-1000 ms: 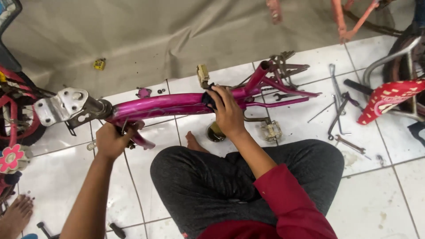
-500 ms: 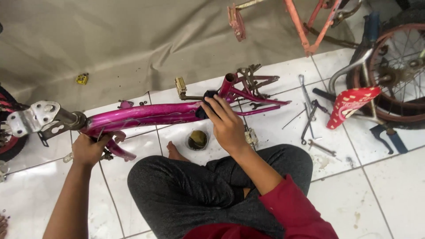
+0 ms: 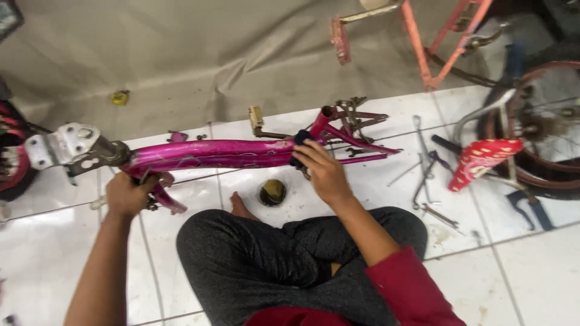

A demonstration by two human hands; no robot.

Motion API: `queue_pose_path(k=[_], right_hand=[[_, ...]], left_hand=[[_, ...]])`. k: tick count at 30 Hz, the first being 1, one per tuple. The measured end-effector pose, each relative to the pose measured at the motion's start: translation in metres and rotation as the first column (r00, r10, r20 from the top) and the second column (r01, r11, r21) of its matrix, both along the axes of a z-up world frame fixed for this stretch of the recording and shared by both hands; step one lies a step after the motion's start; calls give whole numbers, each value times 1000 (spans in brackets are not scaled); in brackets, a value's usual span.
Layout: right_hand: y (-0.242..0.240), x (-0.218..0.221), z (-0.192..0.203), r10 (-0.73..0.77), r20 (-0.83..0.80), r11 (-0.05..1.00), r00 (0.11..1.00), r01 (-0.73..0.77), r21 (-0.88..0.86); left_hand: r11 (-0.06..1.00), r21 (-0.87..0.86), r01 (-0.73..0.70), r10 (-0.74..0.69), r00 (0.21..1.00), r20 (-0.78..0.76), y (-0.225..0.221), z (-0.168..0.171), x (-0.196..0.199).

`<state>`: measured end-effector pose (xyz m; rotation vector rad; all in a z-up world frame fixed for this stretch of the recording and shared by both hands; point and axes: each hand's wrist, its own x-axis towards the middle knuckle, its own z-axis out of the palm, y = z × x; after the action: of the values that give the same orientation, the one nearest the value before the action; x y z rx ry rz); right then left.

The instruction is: Cleaning a pink bicycle frame with a cloth and liquid cleaner while sitting on the floor.

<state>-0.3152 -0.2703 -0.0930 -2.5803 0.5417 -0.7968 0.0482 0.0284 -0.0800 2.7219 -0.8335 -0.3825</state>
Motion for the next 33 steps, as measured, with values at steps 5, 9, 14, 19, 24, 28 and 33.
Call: queue_pose_path(k=[5,9,14,19,24,28,33], right_hand=[[-3,3,35,-131,379,972,916,194,-132],[-10,16,-14,-128,231,951,965,185,-247],[14,8,-33,-142,212,985,967,117,129],[15,-4,7,-292,465,939,836,159,305],[-8,15,-2,-439,535,893,722,281,353],[-4,17,-17,-392,368,919,843,374,121],[-15,5,-24,-507,276,827,817,551,-113]], left_hand=[[990,-141,28,-30,999,-11,-5,22,-19],[968,-231,99,-88,994,61,2,9,-11],[981,-187,56,-47,997,53,4,0,-2],[986,-152,73,-64,996,63,8,-6,7],[981,-154,115,-98,989,114,12,-12,11],[982,-172,74,-66,997,49,14,-6,6],[963,-250,105,-100,994,32,21,-11,15]])
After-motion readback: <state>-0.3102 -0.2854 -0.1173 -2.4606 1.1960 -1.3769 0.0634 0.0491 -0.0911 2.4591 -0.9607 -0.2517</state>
